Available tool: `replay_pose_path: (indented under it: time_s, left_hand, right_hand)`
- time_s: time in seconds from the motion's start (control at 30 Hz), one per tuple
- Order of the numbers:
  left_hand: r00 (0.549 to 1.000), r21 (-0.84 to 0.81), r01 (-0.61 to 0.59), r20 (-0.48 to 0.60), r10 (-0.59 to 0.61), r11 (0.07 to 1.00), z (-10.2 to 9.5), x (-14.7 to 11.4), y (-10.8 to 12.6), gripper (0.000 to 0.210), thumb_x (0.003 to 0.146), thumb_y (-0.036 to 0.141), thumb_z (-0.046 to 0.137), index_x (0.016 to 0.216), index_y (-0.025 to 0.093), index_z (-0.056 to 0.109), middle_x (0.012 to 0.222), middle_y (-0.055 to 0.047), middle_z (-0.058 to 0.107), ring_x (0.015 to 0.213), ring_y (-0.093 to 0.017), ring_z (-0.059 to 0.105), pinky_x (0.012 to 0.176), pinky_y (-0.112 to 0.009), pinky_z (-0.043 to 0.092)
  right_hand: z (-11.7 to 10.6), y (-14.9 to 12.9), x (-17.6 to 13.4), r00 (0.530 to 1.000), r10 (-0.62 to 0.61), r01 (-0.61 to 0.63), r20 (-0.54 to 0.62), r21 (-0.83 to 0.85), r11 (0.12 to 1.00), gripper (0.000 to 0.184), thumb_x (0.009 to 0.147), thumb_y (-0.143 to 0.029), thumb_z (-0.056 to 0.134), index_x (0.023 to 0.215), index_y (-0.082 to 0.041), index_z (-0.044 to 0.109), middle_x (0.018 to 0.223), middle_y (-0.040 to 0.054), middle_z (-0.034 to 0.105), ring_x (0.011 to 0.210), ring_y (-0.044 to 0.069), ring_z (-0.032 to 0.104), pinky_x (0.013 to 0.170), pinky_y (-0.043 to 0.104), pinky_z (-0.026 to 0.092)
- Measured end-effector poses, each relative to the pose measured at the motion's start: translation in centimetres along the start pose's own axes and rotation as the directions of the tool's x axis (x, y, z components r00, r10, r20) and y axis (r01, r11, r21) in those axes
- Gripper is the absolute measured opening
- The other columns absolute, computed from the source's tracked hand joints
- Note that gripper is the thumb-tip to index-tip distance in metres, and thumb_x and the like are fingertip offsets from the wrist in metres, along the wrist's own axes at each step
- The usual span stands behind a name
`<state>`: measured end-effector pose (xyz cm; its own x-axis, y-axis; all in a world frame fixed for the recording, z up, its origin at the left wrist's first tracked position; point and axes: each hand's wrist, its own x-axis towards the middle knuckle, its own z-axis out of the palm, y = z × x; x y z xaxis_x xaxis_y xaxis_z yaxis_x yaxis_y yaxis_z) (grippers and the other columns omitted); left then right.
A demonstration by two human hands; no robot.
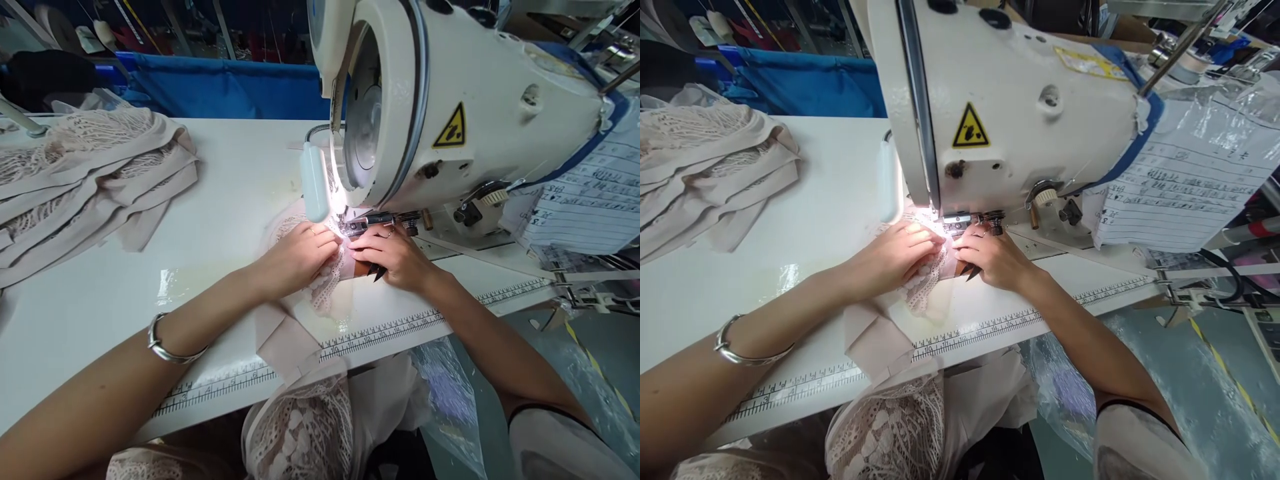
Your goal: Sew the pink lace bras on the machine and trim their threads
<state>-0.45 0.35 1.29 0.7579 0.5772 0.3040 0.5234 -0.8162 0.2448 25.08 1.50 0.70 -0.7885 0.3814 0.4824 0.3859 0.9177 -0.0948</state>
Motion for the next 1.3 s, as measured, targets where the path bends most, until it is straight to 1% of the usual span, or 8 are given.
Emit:
replay_pose_path:
  time_s: [0.17,0.37,0.6,0.8,0.97,1.17,1.23,1.3]
  left_hand:
    - [1.000,0.104,-0.018,0.019,0.016,0.994,-0.5,0.1,0.2,0.031,0.105,0.019,0.038,0.104,0.013,0.068,0.094,-0.011,0.069,0.082,-0.022,0.057,0.072,-0.035,0.044]
    - [1.000,0.201,0.001,0.001,-0.001,0.980,-0.5,0.2,0.7,0.035,0.107,0.023,0.035,0.107,0.013,0.069,0.105,-0.015,0.068,0.083,-0.023,0.056,0.069,-0.037,0.043]
    - [0.999,0.221,-0.030,-0.005,0.032,0.975,-0.3,0.2,0.5,0.032,0.105,0.016,0.038,0.103,0.017,0.070,0.100,-0.009,0.071,0.083,-0.022,0.059,0.069,-0.035,0.042]
    - [0.998,0.308,0.050,0.013,-0.057,0.950,-0.4,0.0,0.8,0.027,0.103,0.025,0.045,0.112,0.014,0.068,0.108,-0.013,0.070,0.089,-0.027,0.060,0.065,-0.037,0.042]
    - [0.988,0.363,0.144,0.001,-0.155,0.920,0.0,0.0,1.6,0.036,0.099,0.034,0.054,0.122,0.009,0.064,0.121,-0.020,0.065,0.097,-0.034,0.059,0.075,-0.044,0.044]
    - [0.966,0.389,0.256,-0.067,-0.250,0.885,0.4,-0.3,1.6,0.050,0.097,0.038,0.058,0.135,0.005,0.056,0.122,-0.025,0.064,0.105,-0.040,0.058,0.092,-0.057,0.041]
    - [0.973,0.367,0.229,-0.102,-0.205,0.902,0.4,-0.3,1.4,0.040,0.100,0.033,0.053,0.128,0.005,0.060,0.126,-0.026,0.062,0.106,-0.039,0.059,0.092,-0.057,0.041]
    - [0.992,0.299,0.113,-0.088,-0.090,0.947,0.4,-0.2,1.3,0.029,0.103,0.023,0.044,0.117,0.008,0.065,0.125,-0.023,0.064,0.103,-0.034,0.060,0.090,-0.052,0.044]
  right_hand:
    - [0.1,0.0,-0.1,1.000,0.021,-0.021,0.000,-0.058,0.998,0.036,0.094,-0.003,0.043,0.108,-0.019,0.072,0.112,0.0050,0.078,0.106,0.023,0.063,0.083,0.041,0.048]
    - [0.1,-0.2,-0.1,1.000,0.013,-0.014,-0.015,-0.077,0.997,0.035,0.096,-0.005,0.041,0.113,-0.017,0.070,0.111,0.0071,0.077,0.103,0.023,0.063,0.081,0.040,0.047]
    - [0.1,-0.3,0.1,1.000,-0.003,0.002,-0.023,-0.071,0.997,0.030,0.095,-0.006,0.047,0.109,-0.020,0.069,0.107,0.0052,0.078,0.100,0.022,0.064,0.081,0.040,0.047]
    - [0.2,-0.3,0.0,1.000,-0.008,0.006,-0.030,-0.059,0.998,0.030,0.092,-0.003,0.048,0.107,-0.020,0.068,0.106,0.0044,0.078,0.098,0.022,0.064,0.081,0.040,0.047]
    - [0.2,-0.3,-0.1,1.000,0.005,-0.006,-0.014,-0.064,0.998,0.034,0.092,-0.001,0.044,0.104,-0.022,0.068,0.105,0.0031,0.078,0.098,0.021,0.064,0.082,0.039,0.046]
    - [0.2,-0.2,0.0,1.000,0.009,-0.010,-0.016,-0.069,0.998,0.027,0.093,-0.004,0.048,0.102,-0.020,0.067,0.105,0.0042,0.078,0.096,0.021,0.064,0.083,0.039,0.046]
    - [0.2,-0.2,-0.1,1.000,0.018,-0.018,-0.008,-0.068,0.998,0.026,0.094,-0.004,0.048,0.101,-0.020,0.067,0.105,0.0041,0.078,0.096,0.021,0.064,0.083,0.039,0.046]
    - [0.2,-0.3,-0.1,1.000,0.024,-0.024,-0.007,-0.067,0.997,0.026,0.095,-0.005,0.048,0.100,-0.020,0.068,0.104,0.0043,0.078,0.097,0.022,0.064,0.083,0.039,0.046]
